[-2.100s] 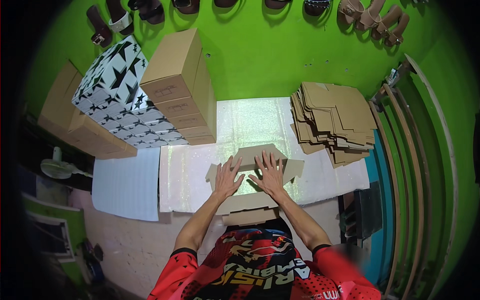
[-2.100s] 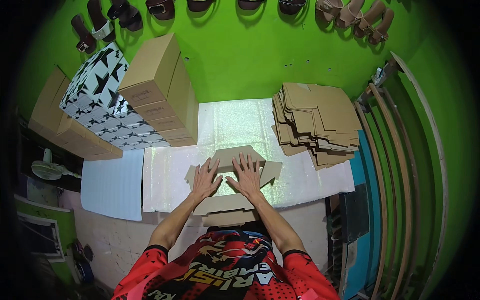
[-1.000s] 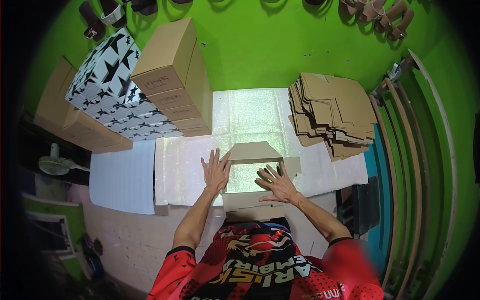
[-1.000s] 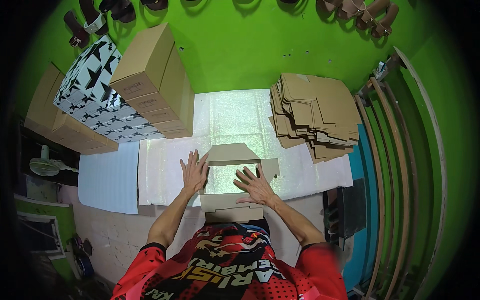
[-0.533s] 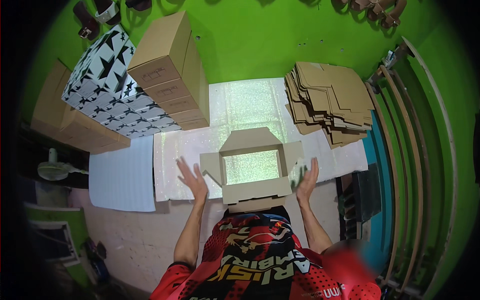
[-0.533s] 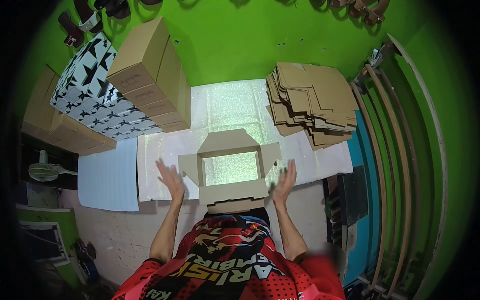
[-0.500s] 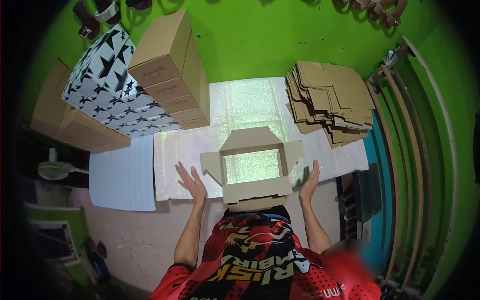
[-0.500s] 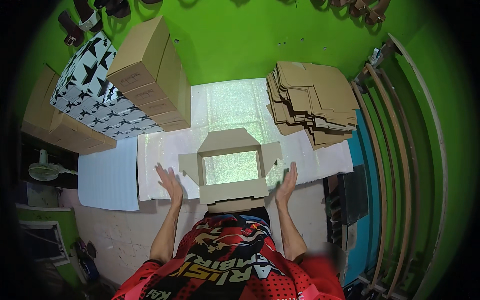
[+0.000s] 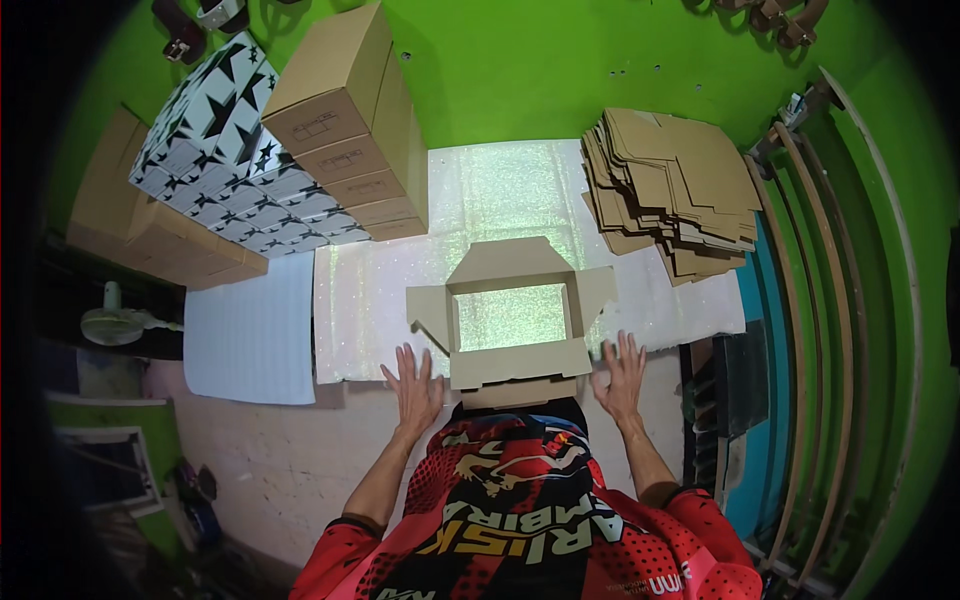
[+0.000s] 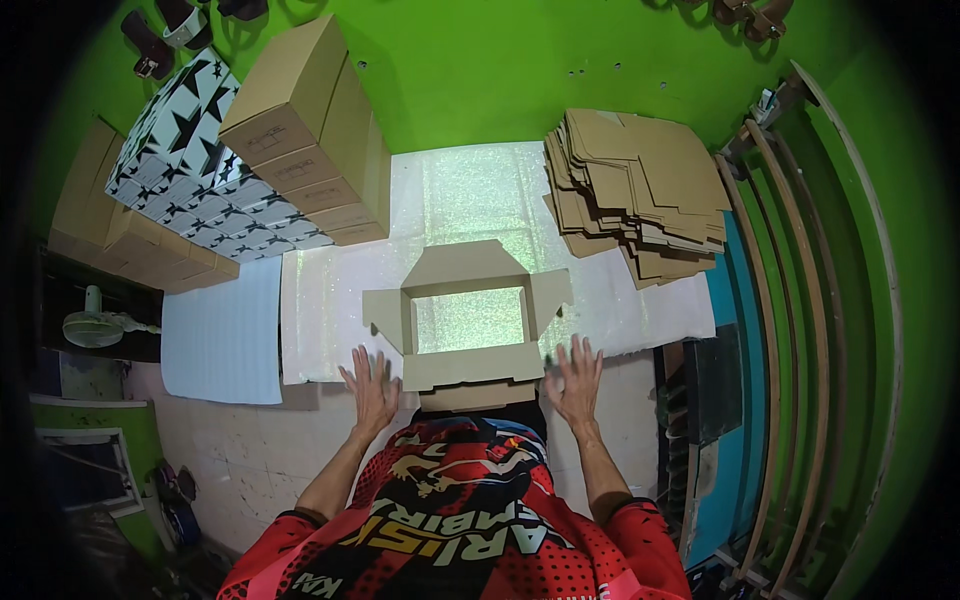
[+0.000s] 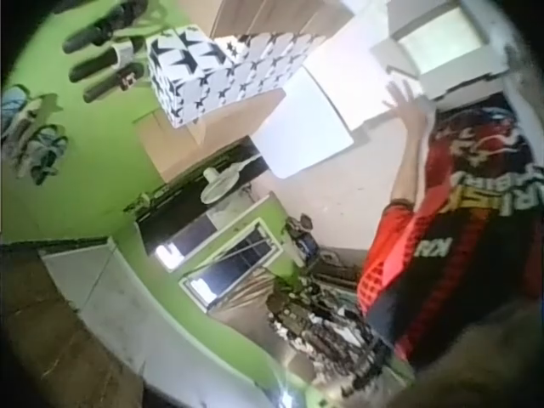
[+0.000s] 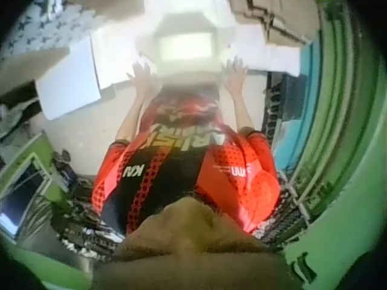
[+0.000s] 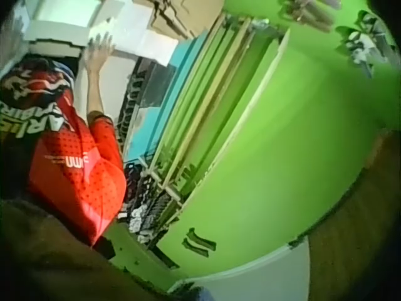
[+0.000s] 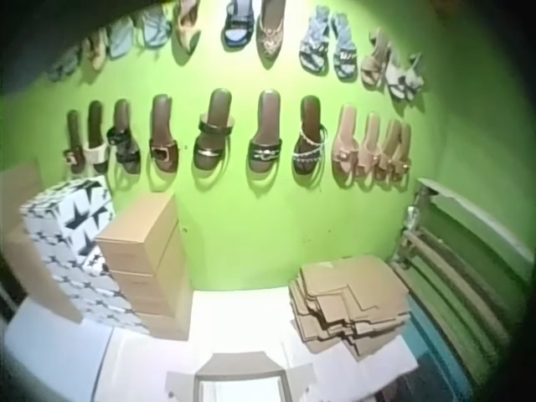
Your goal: Folding flat cardboard pieces into shoe boxes and stacking them.
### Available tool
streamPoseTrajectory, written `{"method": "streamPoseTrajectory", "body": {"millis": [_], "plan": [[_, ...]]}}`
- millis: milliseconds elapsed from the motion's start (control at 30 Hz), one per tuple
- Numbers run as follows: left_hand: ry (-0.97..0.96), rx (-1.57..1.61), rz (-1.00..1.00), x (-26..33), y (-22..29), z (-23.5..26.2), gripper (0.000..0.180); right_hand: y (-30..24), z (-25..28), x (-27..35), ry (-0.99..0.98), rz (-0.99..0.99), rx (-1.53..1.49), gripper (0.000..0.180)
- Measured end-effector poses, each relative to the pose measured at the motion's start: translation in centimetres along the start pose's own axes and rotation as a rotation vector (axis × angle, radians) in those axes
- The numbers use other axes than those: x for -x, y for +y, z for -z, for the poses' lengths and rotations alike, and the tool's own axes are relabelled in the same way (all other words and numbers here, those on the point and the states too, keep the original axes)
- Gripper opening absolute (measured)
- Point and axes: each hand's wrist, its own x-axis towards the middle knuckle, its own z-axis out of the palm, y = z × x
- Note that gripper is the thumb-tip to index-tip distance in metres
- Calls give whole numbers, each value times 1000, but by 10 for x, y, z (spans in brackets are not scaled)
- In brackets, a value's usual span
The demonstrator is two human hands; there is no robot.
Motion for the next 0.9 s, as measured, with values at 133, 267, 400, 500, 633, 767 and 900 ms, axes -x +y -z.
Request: {"method": "streamPoseTrajectory", "body": {"millis": [133,267,400,500,633,767,900], "plan": [[-5,-73,-188,30,-2,-10,74,-14,-5,22,-85,149,40,67],[-10,-38,-197,30,6,-15,74,-21,-8,14,-103,246,103,60],[64,-64,-169,12,18,-8,76,-24,-7,-8,-52,257,95,58],[4,-22,-75,-10,38,8,80,-28,-3,-27,-89,189,51,63],[48,79,122,-44,53,8,80,-37,-6,-61,-132,147,92,76],[166,70,183,-70,61,-1,74,-48,-11,-93,-284,60,79,85],[44,-65,101,-78,80,-8,67,-47,-32,-99,-271,114,155,78]]}}
